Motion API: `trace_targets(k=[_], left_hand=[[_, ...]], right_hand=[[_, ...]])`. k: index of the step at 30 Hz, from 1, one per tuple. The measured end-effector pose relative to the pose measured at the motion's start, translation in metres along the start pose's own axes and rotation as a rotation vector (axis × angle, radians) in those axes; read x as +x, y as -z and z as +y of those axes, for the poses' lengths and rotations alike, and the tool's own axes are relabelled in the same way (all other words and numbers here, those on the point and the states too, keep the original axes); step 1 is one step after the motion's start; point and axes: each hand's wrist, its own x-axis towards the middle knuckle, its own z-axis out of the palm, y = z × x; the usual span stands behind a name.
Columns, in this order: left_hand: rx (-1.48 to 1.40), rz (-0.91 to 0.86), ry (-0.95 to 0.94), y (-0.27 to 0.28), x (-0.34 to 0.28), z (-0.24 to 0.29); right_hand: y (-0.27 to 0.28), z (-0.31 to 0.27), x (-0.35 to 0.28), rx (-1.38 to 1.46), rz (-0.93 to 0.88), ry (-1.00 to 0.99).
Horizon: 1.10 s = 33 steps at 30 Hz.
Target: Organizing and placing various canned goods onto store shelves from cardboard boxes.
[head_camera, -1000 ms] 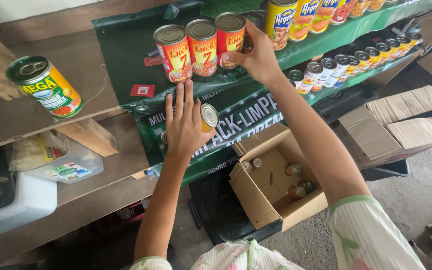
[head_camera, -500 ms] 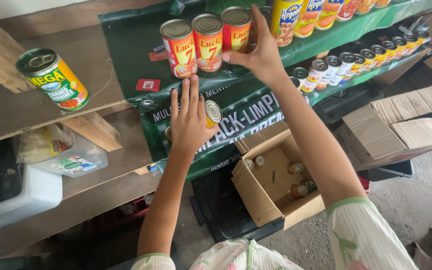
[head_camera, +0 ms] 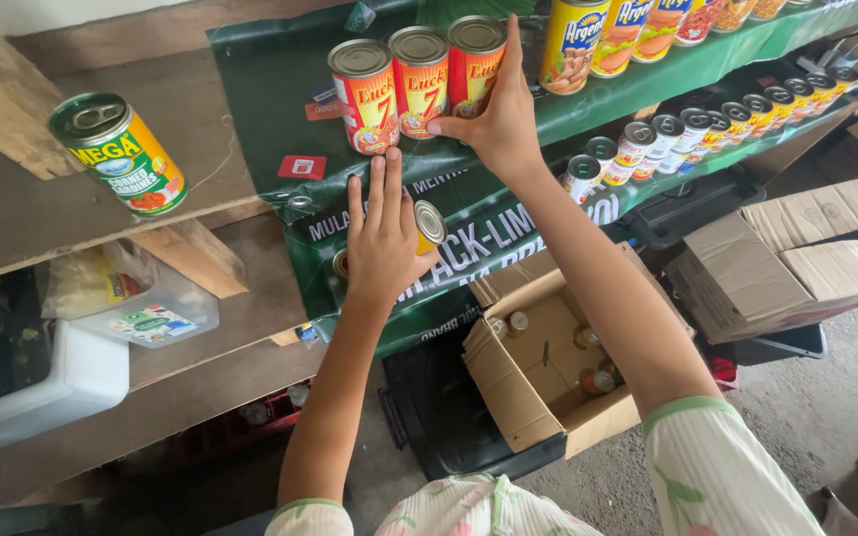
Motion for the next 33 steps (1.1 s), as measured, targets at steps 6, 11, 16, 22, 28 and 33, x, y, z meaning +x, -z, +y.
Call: trace_targets(k=[6,11,16,22,28,33], left_hand=[[-0.037,0.003,0.018,-0.002,-0.003,0.0],[-0.438,0.326,0.057,0.019,-0.008,0.018],[-1.495,-0.018,0.53,0.004,-0.043,0.049],[-2.213,0.053,0.69,0.0,-0.042,0.075],[-1.884,0.128,0.678,-0.009,-0.037,0.098],[-1.27,0.133,0.355,0.016,0.005,0.121]], right_hand=[[0.009,-0.004,-0.005,0.05,-0.059,-0.099],[0.029,-0.04,-0.035,-0.059,0.096,0.037],[0.055,-0.073,-0.088,0.397,-0.128,-0.358],[0.074,-0.09,-0.141,0.671,-0.41,-0.479],[0.101,-0.135,-0.149,0.555,-0.463,-0.484],[0.132,-0.128,-0.153,0.3,-0.432,-0.476]])
